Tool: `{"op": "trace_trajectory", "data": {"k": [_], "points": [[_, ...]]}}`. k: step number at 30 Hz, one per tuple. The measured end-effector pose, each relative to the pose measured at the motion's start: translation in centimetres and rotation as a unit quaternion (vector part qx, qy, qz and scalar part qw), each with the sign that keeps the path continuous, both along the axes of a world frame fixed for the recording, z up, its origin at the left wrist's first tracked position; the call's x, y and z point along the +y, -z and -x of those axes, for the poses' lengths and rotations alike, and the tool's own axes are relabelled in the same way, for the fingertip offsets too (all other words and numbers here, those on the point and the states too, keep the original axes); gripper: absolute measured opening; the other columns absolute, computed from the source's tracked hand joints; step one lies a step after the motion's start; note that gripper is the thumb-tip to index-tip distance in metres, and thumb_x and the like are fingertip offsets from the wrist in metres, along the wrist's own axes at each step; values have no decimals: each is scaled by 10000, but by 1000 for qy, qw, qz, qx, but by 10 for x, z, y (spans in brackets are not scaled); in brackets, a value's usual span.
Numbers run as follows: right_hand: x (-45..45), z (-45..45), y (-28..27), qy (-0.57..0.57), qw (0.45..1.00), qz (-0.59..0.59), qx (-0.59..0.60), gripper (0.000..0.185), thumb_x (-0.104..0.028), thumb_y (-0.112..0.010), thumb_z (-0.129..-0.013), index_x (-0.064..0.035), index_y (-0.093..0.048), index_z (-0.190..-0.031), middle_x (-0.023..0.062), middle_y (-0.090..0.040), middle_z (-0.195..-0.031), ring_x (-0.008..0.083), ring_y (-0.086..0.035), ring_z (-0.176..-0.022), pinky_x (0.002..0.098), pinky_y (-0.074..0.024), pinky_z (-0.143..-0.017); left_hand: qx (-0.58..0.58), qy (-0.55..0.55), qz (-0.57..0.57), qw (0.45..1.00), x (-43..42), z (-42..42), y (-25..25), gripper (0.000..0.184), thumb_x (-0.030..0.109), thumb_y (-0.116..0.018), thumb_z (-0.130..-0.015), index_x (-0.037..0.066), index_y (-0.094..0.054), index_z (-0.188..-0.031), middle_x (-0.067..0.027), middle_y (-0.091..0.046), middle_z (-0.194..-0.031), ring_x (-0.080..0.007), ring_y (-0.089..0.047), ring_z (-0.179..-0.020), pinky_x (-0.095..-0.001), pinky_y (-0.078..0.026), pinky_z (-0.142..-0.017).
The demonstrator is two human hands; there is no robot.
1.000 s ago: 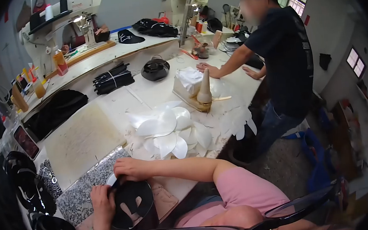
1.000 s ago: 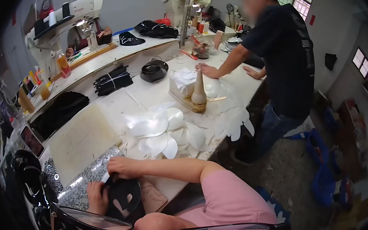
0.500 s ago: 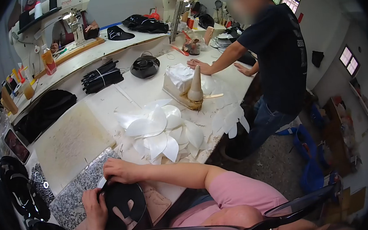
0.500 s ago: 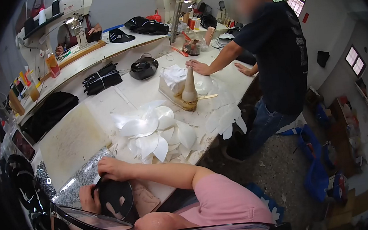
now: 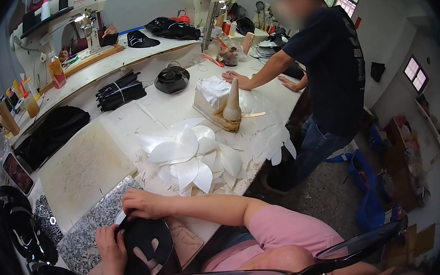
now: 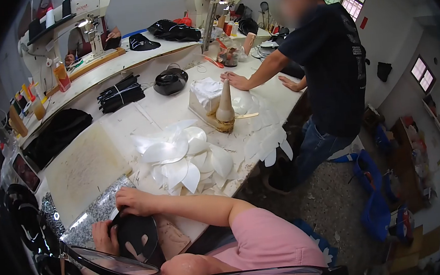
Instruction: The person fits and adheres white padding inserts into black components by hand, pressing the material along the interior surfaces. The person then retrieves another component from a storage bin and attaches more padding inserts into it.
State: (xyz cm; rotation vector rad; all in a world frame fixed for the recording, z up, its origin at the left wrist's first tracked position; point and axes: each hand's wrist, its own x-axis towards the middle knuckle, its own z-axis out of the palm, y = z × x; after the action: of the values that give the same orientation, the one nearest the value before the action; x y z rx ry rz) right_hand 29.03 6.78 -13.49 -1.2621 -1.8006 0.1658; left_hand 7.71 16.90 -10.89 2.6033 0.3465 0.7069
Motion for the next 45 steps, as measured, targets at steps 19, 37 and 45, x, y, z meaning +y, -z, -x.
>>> {"op": "trace_trajectory", "data": {"k": [19,37,45], "points": [[11,2,-4,10,998,60,9,208,-151,-758,-704,-97,-641,-867,94,-557,-948,300,-509,-962,393,-424,-848,2,-3,-1,1000,3,0,0,127,2,-609,-823,-11,-578,-945,-154,-534,-852,-341,-495,-830,-431,-400,-777],[39,12,9,69,989,101,-85,216,-268,-737,-687,-70,-651,-703,147,-600,-748,375,-567,-785,470,-449,-719,10,-38,6,999,2,3,0,157,47,-589,-878,11,-585,-1031,-170,-592,-949,-374,-532,-886,-441,-419,-804],[28,18,-8,65,993,81,-50,180,-187,-730,-783,-71,-604,-837,95,-570,-840,308,-526,-838,403,-418,-758,-18,-53,5,998,6,6,9,181,136,-639,-866,65,-603,-1029,-83,-575,-893,-282,-535,-866,-384,-398,-752]]}}
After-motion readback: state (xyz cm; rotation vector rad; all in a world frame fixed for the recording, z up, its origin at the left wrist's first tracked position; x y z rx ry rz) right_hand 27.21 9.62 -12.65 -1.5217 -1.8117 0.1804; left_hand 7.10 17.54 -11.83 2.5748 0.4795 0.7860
